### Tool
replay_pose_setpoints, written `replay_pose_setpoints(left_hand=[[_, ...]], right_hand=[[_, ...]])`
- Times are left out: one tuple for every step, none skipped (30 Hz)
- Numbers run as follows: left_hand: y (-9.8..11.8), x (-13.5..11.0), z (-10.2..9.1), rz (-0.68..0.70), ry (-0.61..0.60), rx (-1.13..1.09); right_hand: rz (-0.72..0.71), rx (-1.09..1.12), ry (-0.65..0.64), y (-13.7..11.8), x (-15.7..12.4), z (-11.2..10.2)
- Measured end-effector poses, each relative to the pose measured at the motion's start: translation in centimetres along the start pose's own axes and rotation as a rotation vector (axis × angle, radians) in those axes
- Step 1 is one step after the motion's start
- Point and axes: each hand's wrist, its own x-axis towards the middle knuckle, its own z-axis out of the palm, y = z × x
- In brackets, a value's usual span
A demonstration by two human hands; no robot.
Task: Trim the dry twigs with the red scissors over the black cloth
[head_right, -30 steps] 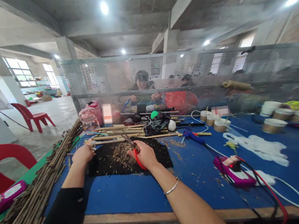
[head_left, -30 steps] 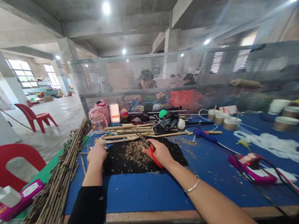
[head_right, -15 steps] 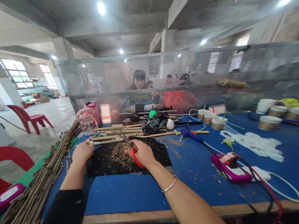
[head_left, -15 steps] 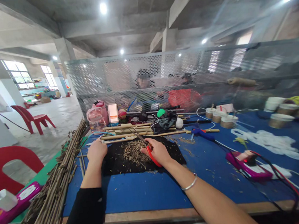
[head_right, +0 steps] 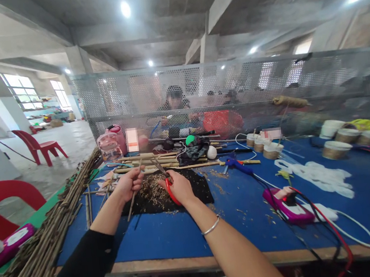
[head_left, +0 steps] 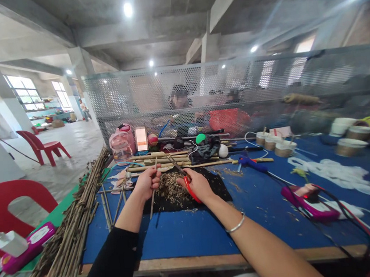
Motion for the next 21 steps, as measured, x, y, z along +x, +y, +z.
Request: replay_pose_setpoints(left_hand=[[-0.6, 0.1, 0.3, -0.009, -0.009, 0.002], [-1.1, 0.2, 0.6, -0.018, -0.008, 0.018], [-1.7, 0.2, 0.9, -0.028, 0.000, 0.044], [-2.2, 0.3, 1.1, -0.041, 0.008, 0.072], [-2.6, 0.3, 1.3, -0.048, 0.012, 0.093], [-3.0, 0.3, 1.6, -0.051, 0.007, 0.104], [-3.3, 0.3, 1.9, -0.052, -0.004, 0.101], [-3.6, 0.4, 2.3, -0.050, -0.015, 0.086], [-3.7, 0.5, 2.7, -0.053, -0.021, 0.062], [-3.7, 0.6, 3.2, -0.063, -0.016, 0.037], [-3.7, 0.8, 3.7, -0.079, 0.000, 0.013], [-3.6, 1.0, 4.2, -0.102, 0.021, -0.003], [-3.5, 1.3, 4.7, -0.126, 0.038, -0.010], [-3.5, 1.6, 5.0, -0.146, 0.043, -0.007], [-3.5, 1.9, 5.3, -0.158, 0.044, 0.006], [-3.6, 2.1, 5.4, -0.156, 0.043, 0.027], [-3.8, 2.2, 5.4, -0.141, 0.040, 0.050], [-4.0, 2.2, 5.3, -0.118, 0.035, 0.071], [-4.3, 2.2, 5.2, -0.092, 0.025, 0.083], [-4.6, 2.0, 4.9, -0.070, 0.006, 0.084], [-4.8, 1.7, 4.7, -0.056, -0.020, 0.071]], right_hand=[[0.004, -0.005, -0.002, 0.0, 0.0, 0.0], [0.006, -0.008, -0.001, 0.0, 0.0, 0.0], [0.005, -0.010, 0.001, 0.0, 0.0, 0.0], [0.004, -0.012, 0.001, -0.1, 0.0, 0.0], [0.004, -0.014, 0.001, -0.1, 0.0, -0.1], [0.004, -0.017, 0.000, -0.1, 0.0, -0.1], [0.005, -0.017, -0.003, -0.1, 0.0, -0.2], [0.010, -0.012, -0.005, -0.1, 0.1, -0.2], [0.019, -0.002, -0.005, 0.0, 0.2, -0.3], [0.029, 0.013, 0.001, 0.2, 0.3, -0.3], [0.039, 0.032, 0.010, 0.3, 0.4, -0.4], [0.050, 0.052, 0.023, 0.5, 0.5, -0.4], [0.060, 0.070, 0.038, 0.8, 0.6, -0.4], [0.067, 0.086, 0.053, 1.0, 0.6, -0.4], [0.071, 0.099, 0.070, 1.2, 0.7, -0.4], [0.071, 0.111, 0.084, 1.3, 0.7, -0.3], [0.067, 0.121, 0.097, 1.4, 0.7, -0.3], [0.060, 0.129, 0.109, 1.5, 0.7, -0.3], [0.051, 0.136, 0.116, 1.5, 0.6, -0.3], [0.043, 0.144, 0.117, 1.4, 0.6, -0.3], [0.039, 0.149, 0.114, 1.3, 0.6, -0.3]])
